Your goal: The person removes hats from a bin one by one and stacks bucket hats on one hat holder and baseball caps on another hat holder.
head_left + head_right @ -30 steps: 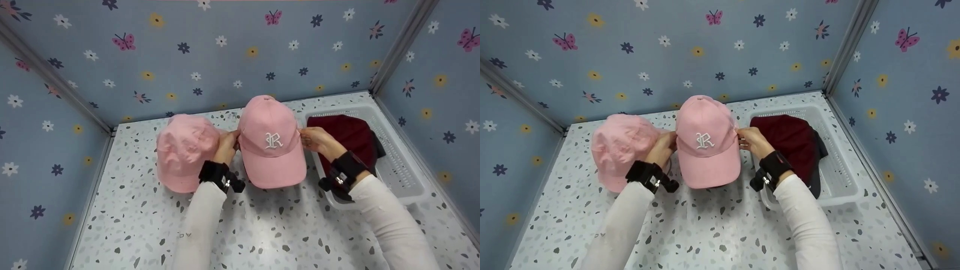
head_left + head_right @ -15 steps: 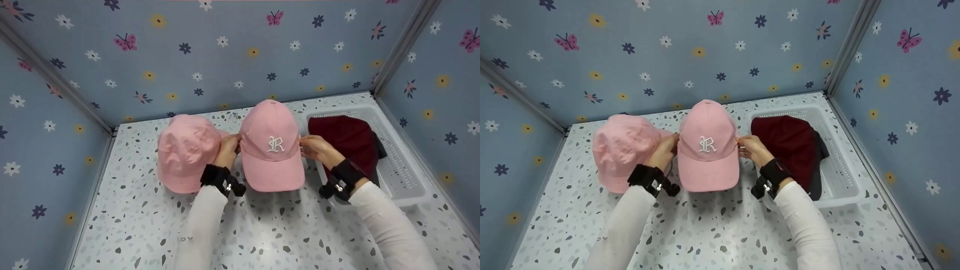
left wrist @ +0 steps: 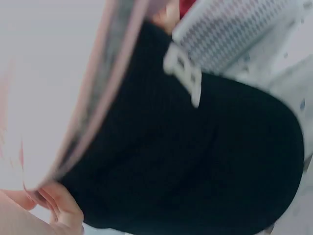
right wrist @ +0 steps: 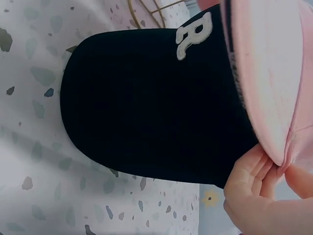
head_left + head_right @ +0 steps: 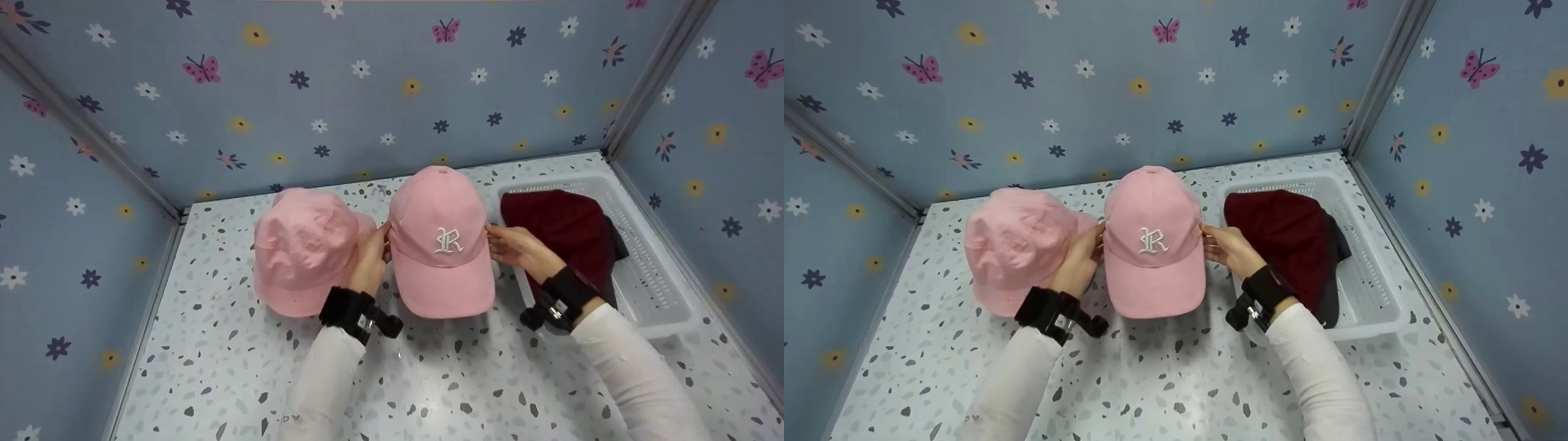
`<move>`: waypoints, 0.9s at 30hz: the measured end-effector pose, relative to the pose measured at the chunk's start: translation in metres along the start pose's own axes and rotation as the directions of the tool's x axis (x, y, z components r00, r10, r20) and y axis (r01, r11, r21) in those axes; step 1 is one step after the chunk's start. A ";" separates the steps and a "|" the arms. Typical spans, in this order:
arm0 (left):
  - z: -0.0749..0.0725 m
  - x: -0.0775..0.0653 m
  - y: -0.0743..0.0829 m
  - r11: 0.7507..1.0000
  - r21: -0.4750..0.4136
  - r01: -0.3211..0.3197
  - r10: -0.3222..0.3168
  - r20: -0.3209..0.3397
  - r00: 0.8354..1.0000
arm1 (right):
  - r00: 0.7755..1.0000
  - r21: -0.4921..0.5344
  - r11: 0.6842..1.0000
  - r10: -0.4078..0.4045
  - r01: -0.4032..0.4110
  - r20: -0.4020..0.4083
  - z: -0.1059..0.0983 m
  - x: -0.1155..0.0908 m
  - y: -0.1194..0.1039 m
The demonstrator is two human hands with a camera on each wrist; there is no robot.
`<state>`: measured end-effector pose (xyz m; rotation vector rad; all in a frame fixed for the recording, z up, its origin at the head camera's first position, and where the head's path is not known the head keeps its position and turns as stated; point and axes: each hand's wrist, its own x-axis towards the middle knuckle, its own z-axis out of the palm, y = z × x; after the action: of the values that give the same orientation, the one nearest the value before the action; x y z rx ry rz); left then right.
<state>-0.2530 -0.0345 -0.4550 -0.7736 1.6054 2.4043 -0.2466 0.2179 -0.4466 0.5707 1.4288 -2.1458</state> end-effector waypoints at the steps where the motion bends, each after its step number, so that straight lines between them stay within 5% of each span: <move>1: -0.001 -0.004 -0.001 1.000 -0.015 0.012 -0.011 0.004 1.000 | 1.000 0.009 1.000 -0.004 0.004 0.013 -0.001 0.000 0.000; 9: -0.004 -0.016 -0.009 0.995 -0.073 0.073 -0.074 -0.014 0.997 | 1.000 0.020 1.000 -0.014 0.014 0.008 0.001 -0.001 0.001; 19: -0.006 -0.009 -0.016 0.987 -0.095 0.128 -0.128 0.009 0.992 | 0.996 -0.081 0.995 -0.068 0.063 -0.063 0.006 0.000 0.001; 27: -0.009 -0.005 -0.019 0.993 -0.047 0.111 -0.112 -0.014 0.994 | 0.994 -0.174 0.984 -0.065 0.049 -0.087 0.007 0.004 0.001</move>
<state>-0.2383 -0.0340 -0.4712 -0.8691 1.4752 2.3703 -0.2494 0.2106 -0.4476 0.5769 1.6795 -2.0366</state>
